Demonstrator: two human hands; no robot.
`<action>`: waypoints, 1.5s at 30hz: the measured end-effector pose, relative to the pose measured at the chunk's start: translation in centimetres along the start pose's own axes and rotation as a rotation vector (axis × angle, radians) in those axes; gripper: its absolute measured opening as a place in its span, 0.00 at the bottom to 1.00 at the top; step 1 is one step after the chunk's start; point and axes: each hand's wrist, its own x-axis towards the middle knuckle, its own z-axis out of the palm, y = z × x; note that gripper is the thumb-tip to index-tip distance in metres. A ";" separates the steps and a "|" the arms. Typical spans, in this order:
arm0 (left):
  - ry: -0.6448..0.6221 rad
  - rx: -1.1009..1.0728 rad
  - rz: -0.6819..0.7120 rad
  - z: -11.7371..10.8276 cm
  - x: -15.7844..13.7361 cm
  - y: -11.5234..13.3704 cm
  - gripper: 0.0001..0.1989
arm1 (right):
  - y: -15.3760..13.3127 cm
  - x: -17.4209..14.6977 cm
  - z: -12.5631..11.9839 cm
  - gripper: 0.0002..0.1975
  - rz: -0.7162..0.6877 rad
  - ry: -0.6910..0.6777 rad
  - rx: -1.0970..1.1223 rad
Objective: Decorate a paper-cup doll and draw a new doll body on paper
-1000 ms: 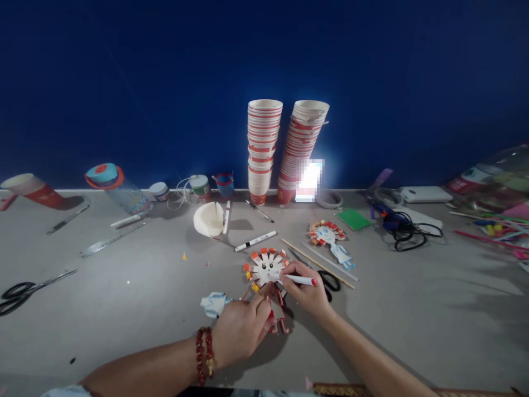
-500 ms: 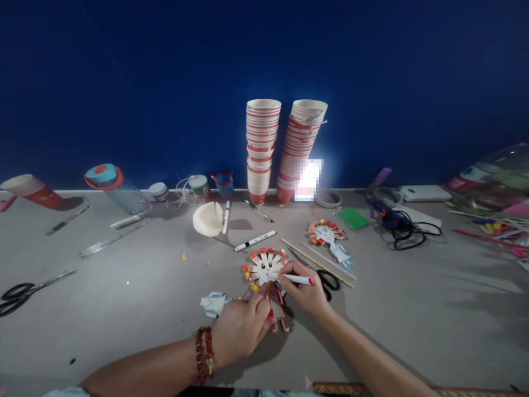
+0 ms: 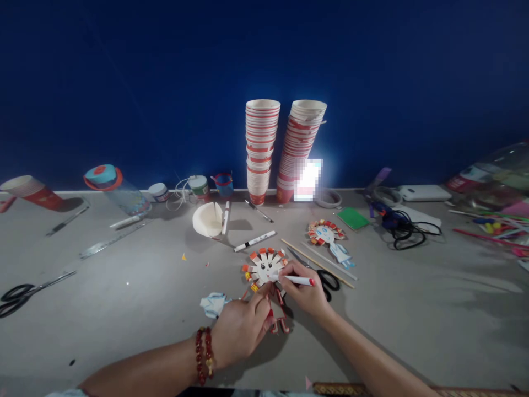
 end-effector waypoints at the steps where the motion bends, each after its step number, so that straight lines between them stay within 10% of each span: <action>1: 0.002 -0.003 -0.001 0.0 0.0 0.0 0.14 | 0.0 0.0 0.0 0.07 -0.001 0.005 0.003; 45: 0.017 -0.012 0.005 -0.4 -0.2 0.1 0.15 | 0.1 0.0 0.0 0.07 0.016 0.061 -0.018</action>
